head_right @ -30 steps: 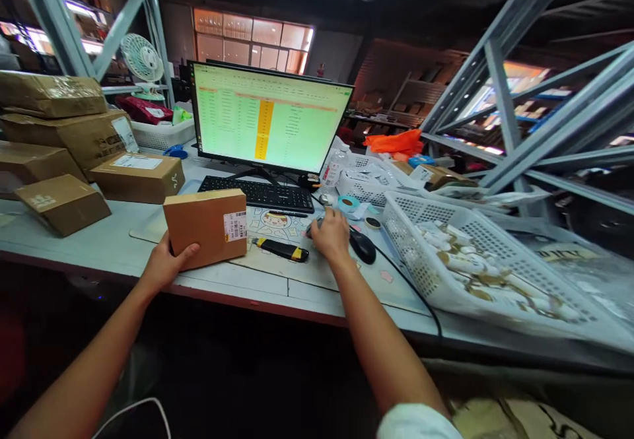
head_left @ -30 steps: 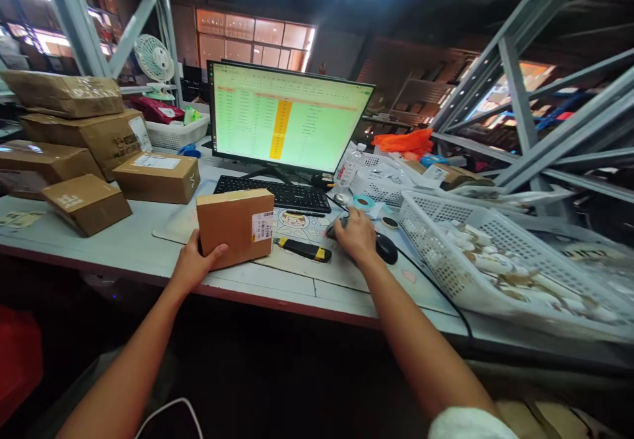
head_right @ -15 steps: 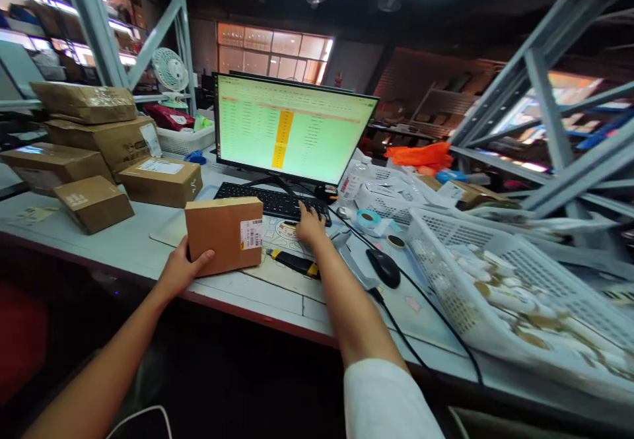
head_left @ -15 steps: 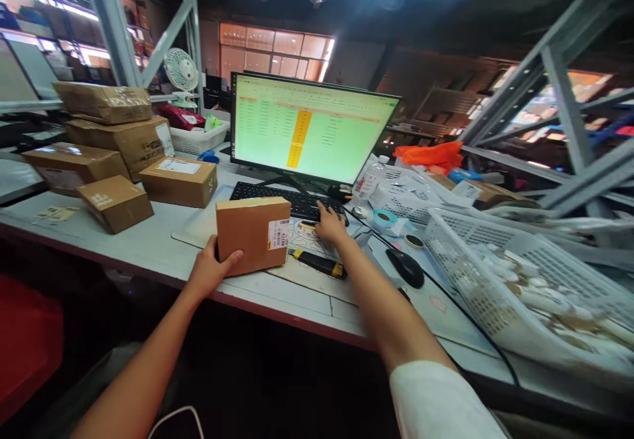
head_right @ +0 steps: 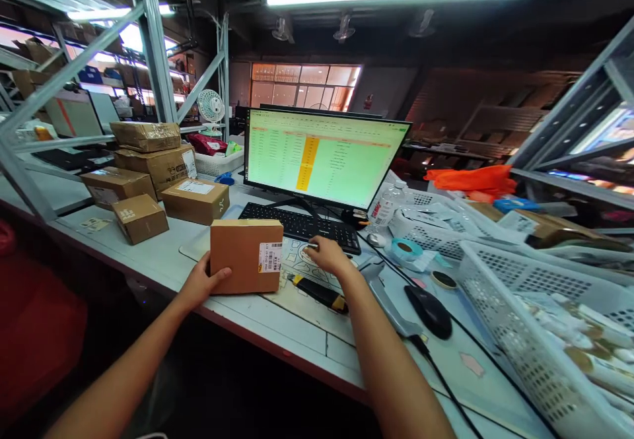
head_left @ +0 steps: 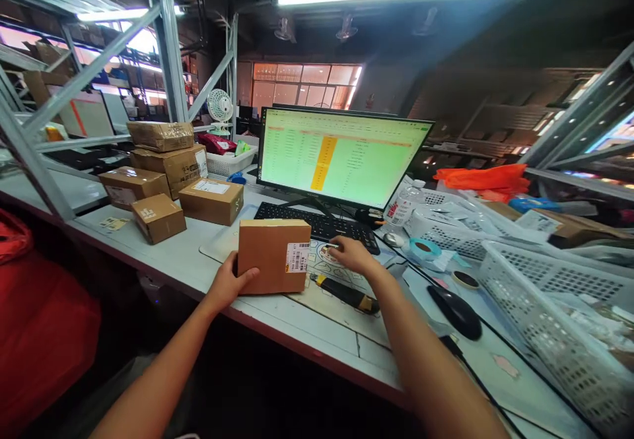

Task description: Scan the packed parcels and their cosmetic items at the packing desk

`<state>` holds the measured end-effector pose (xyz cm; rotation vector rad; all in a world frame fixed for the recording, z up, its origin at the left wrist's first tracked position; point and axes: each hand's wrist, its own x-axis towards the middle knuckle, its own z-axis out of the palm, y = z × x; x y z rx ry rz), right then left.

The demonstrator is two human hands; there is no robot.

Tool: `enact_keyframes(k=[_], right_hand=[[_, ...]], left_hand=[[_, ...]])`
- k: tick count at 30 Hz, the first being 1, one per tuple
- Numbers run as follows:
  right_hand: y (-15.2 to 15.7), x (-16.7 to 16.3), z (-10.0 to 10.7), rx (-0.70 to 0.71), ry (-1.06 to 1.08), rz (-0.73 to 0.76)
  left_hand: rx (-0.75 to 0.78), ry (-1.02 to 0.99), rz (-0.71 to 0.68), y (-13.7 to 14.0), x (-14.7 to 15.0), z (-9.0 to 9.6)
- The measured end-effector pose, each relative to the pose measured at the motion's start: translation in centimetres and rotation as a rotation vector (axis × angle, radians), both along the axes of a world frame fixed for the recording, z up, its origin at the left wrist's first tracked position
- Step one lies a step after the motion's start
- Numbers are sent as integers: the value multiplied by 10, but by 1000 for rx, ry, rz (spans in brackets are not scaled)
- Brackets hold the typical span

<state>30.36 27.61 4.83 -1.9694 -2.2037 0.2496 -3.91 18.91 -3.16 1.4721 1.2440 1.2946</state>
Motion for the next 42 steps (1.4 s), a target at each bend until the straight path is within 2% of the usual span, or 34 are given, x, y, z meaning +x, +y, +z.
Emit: enact_keyframes(k=[3,5,7,11,13,15,18,21,23,25,28,33,36,40,42], right_hand=[[-24,5,-6,-154,99,142],[-35,6,-13,-214,121,156],[-41,5,-20,-226,112,139],[-49,3,-24,-159,102,124],[-52,2,-24,-114,77,134],[-53,1,-23,-70,38,139],[-51,0,-24,-21,-3,104],[-45,1,-27,20,-6,70],[-41,4,-29,46,-5,53],[-36,9,-30,58,10,49],[-31,18,-29,53,54,48],[-32,19,-29,72,46,4],[-45,4,-31,116,-39,-43],[-78,-32,-40,210,-160,-45],[-95,-50,-42,216,-167,-106]], left_hand=[[-52,-236,-37,5,-2,0],[-78,-316,-13,6,-1,1],[-81,-328,29,6,1,3],[-47,-259,85,3,4,3],[10,-183,134,1,4,3],[99,-62,245,-1,6,1],[261,199,385,-5,12,-3],[478,536,292,-7,20,-8],[558,703,230,-7,24,-10],[531,767,257,-7,26,-12],[418,720,312,-6,26,-13],[343,563,230,-3,24,-17],[344,519,221,-2,23,-20],[339,490,225,-4,20,-20],[334,495,226,-6,17,-19]])
